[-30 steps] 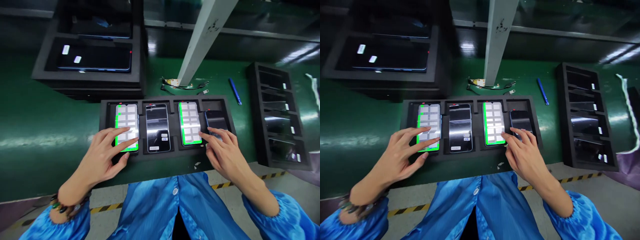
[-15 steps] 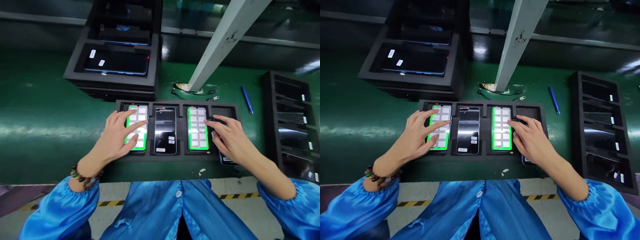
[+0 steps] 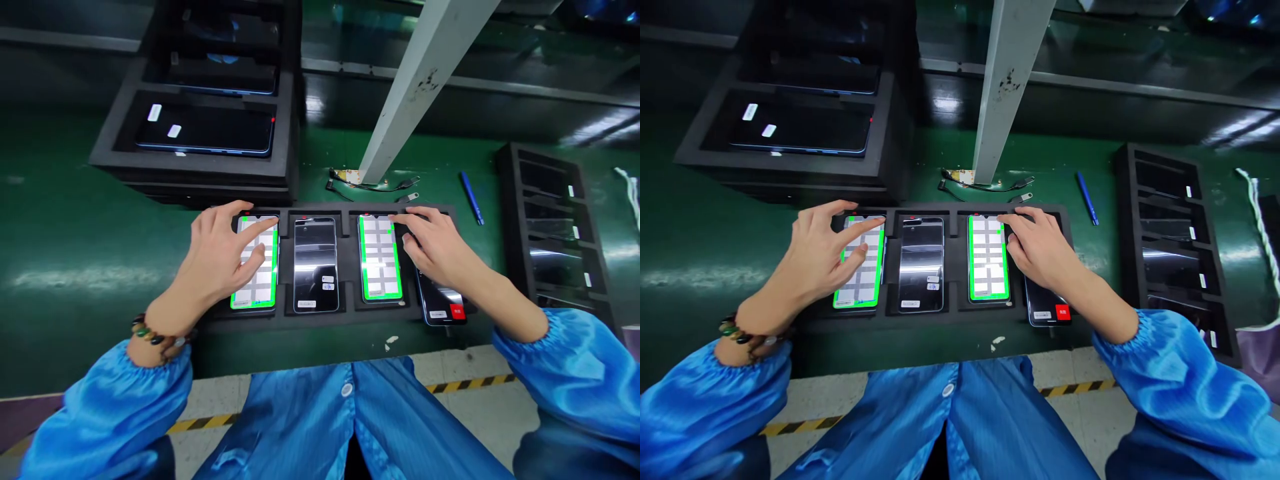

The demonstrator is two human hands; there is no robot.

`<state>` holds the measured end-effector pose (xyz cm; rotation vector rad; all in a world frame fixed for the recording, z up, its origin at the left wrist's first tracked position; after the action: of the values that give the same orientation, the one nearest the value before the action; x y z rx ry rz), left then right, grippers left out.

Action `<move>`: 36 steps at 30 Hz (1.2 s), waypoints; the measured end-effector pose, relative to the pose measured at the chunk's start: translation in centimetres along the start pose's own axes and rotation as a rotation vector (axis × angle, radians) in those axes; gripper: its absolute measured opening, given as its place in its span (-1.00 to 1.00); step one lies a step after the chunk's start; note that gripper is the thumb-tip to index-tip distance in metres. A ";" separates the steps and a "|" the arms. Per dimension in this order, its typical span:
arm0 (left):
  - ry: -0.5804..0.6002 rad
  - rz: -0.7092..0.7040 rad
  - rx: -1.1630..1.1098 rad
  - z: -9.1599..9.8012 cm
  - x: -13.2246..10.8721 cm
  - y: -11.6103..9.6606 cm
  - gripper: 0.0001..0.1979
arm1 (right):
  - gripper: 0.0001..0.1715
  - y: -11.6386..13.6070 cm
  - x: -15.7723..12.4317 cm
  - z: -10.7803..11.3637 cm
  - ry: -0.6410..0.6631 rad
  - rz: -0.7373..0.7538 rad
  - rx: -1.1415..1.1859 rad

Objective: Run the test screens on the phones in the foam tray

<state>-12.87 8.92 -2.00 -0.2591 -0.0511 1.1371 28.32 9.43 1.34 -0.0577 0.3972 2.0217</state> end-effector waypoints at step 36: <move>-0.212 0.183 -0.075 -0.2 -2.0 0.5 -0.58 | -0.42 2.7 1.9 -0.9 -0.015 0.090 -0.065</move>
<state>-14.10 7.31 -2.11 -0.2126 -0.2621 1.3433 24.92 9.65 0.83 -0.0661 0.3297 2.1230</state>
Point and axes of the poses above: each hand's wrist, its own x-axis towards the middle knuckle, its own z-axis out of the back of the hand, y = z × x, the point moved 2 cm from there along x, towards the middle knuckle, and after that the axes turned 13 degrees about y, right-handed, at the moved point
